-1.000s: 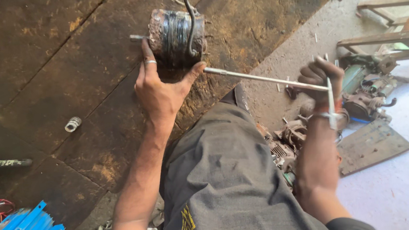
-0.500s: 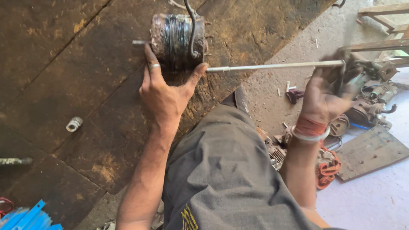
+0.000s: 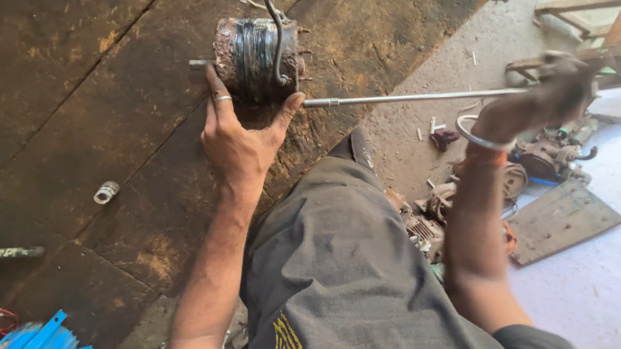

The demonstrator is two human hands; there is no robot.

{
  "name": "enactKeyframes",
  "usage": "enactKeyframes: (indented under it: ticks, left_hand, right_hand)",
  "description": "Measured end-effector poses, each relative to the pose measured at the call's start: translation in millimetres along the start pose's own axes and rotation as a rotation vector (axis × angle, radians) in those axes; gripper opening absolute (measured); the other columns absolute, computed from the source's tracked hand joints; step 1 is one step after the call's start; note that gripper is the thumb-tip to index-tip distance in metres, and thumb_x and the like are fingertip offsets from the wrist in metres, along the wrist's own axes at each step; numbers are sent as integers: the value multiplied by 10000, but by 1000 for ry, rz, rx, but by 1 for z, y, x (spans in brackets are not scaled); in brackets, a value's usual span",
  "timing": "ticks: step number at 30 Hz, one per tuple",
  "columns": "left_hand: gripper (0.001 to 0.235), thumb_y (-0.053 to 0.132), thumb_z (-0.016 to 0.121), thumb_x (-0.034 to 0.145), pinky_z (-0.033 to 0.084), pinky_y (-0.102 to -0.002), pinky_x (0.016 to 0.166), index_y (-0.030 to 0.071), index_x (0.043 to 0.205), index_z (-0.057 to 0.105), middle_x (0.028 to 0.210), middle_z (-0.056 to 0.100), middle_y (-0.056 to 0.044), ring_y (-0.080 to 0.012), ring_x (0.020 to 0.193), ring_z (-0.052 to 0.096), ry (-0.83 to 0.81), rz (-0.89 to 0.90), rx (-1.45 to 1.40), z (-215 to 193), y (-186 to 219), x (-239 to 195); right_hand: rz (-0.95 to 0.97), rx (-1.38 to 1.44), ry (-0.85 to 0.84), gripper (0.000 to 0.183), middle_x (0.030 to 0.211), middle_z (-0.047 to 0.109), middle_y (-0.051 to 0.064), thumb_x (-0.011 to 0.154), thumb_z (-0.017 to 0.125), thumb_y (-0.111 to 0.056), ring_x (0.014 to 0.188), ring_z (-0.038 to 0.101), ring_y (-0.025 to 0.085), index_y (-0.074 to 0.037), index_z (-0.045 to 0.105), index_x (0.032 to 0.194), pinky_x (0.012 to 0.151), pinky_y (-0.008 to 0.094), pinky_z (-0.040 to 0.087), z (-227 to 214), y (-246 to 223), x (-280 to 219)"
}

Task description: The person uses a T-handle wrench to repeatedly tighten a bolt on a cylindrical motor component resting on a wooden workbench. The person holds the motor with one hand and turns the wrench with the other, occasionally repositioning the motor.

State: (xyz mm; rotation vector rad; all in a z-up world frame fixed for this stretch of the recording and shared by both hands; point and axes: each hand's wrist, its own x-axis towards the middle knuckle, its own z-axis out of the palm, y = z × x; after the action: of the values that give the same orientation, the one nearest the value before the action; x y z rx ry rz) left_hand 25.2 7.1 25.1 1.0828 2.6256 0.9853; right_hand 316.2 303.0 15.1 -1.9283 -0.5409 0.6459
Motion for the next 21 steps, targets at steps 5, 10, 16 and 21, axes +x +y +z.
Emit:
enactKeyframes:
  ticks: [5,10,16,21]
  left_hand:
    - [1232,839,704,848,666,-469,839,-125,1535,363,1356,602,-397,-469,1129,722,28,-30,4,4,2,-3]
    - [1232,807,722,839,658,-462,820,-142,1531,350,1360,580,-426,-485,1130,705,27,26,9,4,-3,1]
    - [1236,802,763,842,660,-464,852,-130,1540,349,1345,606,-396,-464,1124,722,29,47,2,0,-3,2]
    - [1232,797,765,823,656,-470,816,-141,1515,365,1324,611,-400,-469,1098,721,18,-7,23,2,5,0]
  right_hand:
    - [469,1005,-704,566,954,762,150,909,384,-521,810,787,315,-66,715,969,763,461,660,-35,63,-28]
    - [794,1152,-1625,505,839,777,82,1215,394,-321,731,746,156,-50,704,923,784,230,609,-40,94,8]
    - [-103,-570,-1474,373,865,745,41,1032,450,-323,753,731,115,-104,704,868,760,293,606,-34,13,27]
    - [-676,258,-616,452,934,779,134,1079,522,-422,852,695,187,-36,751,1029,865,416,586,-1,30,-1]
